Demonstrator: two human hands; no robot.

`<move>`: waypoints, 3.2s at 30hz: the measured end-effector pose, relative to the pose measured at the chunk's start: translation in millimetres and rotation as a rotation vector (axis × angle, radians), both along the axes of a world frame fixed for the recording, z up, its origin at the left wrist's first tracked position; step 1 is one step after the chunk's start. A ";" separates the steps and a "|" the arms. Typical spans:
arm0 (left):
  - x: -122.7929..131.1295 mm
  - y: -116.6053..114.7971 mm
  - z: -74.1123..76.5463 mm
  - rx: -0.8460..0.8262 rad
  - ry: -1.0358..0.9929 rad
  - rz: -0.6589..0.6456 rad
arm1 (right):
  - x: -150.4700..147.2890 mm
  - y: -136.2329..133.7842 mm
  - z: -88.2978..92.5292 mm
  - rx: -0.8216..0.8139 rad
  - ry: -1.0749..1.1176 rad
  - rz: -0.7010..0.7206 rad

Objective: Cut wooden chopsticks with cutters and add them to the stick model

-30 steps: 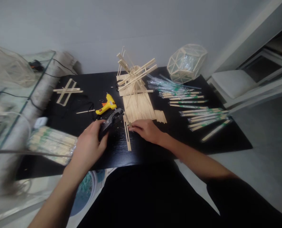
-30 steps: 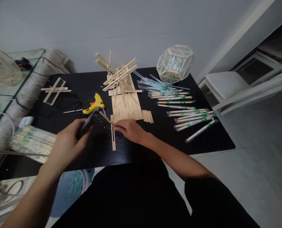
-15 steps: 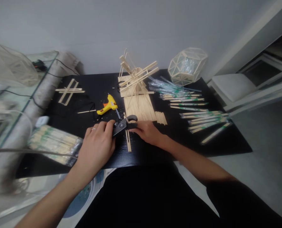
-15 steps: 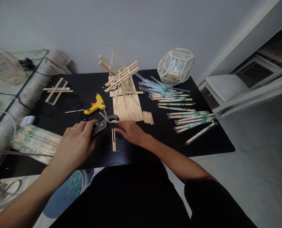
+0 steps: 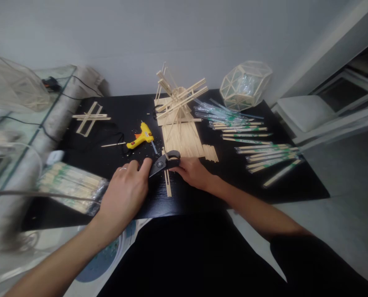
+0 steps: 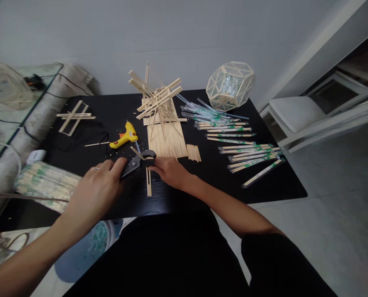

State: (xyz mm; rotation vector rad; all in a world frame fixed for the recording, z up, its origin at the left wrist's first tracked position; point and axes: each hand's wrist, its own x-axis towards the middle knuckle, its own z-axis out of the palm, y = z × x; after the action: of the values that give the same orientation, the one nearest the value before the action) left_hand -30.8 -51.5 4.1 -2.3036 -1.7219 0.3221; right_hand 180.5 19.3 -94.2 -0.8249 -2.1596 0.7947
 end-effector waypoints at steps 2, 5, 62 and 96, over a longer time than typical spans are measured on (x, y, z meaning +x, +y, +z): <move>-0.6 0.2 -0.3 -0.006 0.003 0.010 | -0.4 -0.6 1.3 -0.014 -0.006 0.004; -1.9 0.6 -0.8 -0.024 -0.011 0.043 | -1.2 -1.0 2.4 -0.044 -0.029 -0.003; -1.8 7.4 -37.9 -0.417 -0.974 0.115 | 57.0 5.8 40.4 -0.281 -0.354 -0.495; 19.0 11.2 -42.5 -0.338 -0.895 0.072 | 17.8 -47.5 36.6 -0.506 0.313 -0.311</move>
State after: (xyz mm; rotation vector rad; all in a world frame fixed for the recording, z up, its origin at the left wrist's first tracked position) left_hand -11.8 -40.3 -38.3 -2.8820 -2.2602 -0.5466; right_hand 198.3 -28.2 -57.6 -1.1646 -1.5237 1.2321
